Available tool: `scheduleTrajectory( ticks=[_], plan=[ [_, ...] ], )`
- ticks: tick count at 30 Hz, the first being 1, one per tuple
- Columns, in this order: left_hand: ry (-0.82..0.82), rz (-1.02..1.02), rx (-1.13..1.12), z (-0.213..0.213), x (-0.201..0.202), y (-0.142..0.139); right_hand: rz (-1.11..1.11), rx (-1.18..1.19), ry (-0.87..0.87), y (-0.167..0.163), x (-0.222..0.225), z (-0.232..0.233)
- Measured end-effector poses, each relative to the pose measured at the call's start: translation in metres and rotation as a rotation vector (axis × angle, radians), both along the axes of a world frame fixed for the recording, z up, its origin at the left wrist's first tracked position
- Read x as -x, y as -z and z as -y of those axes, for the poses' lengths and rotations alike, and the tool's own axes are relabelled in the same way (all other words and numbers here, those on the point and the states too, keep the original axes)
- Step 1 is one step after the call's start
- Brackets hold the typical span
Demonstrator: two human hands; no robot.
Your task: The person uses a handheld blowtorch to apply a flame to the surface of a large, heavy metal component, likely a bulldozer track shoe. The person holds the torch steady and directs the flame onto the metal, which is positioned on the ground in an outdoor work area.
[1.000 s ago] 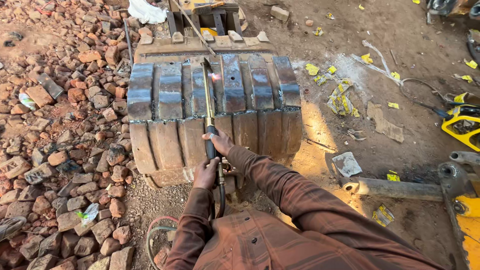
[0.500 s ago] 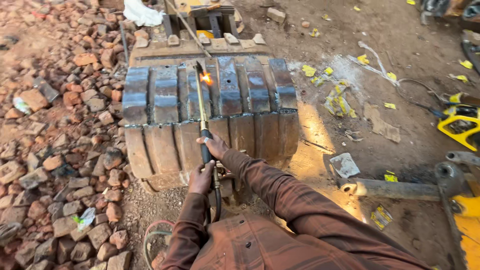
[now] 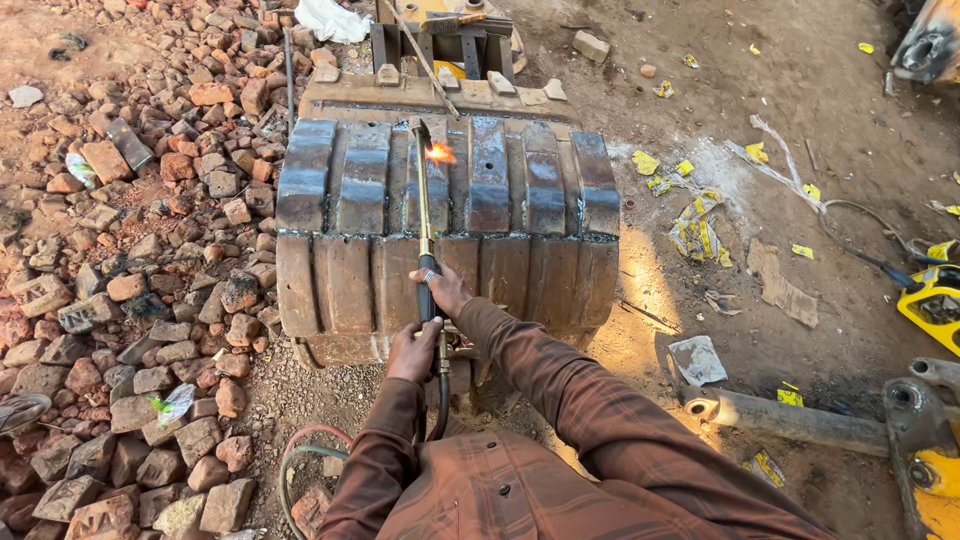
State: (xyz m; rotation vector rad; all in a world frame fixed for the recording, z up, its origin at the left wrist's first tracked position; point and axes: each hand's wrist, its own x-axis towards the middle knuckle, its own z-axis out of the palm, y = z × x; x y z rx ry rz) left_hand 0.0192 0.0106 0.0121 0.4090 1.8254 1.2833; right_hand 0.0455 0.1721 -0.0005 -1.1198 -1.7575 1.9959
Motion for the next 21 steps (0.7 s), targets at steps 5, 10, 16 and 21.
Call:
scheduleTrajectory(
  ticks=[5,10,16,21],
  plan=[
    [-0.016,-0.012,0.001,0.001,0.003,0.008,0.008,-0.005,-0.007,0.001,0.004,0.002],
    [-0.034,-0.038,-0.014,0.001,0.007,0.019,0.019,-0.015,-0.015,0.001,0.009,0.003],
    [-0.053,-0.078,-0.008,0.004,0.009,0.014,0.017,0.004,-0.049,0.0,0.014,0.004],
    [-0.055,0.035,0.092,0.009,0.007,-0.002,0.009,0.003,-0.078,0.003,0.017,0.006]
  ],
)
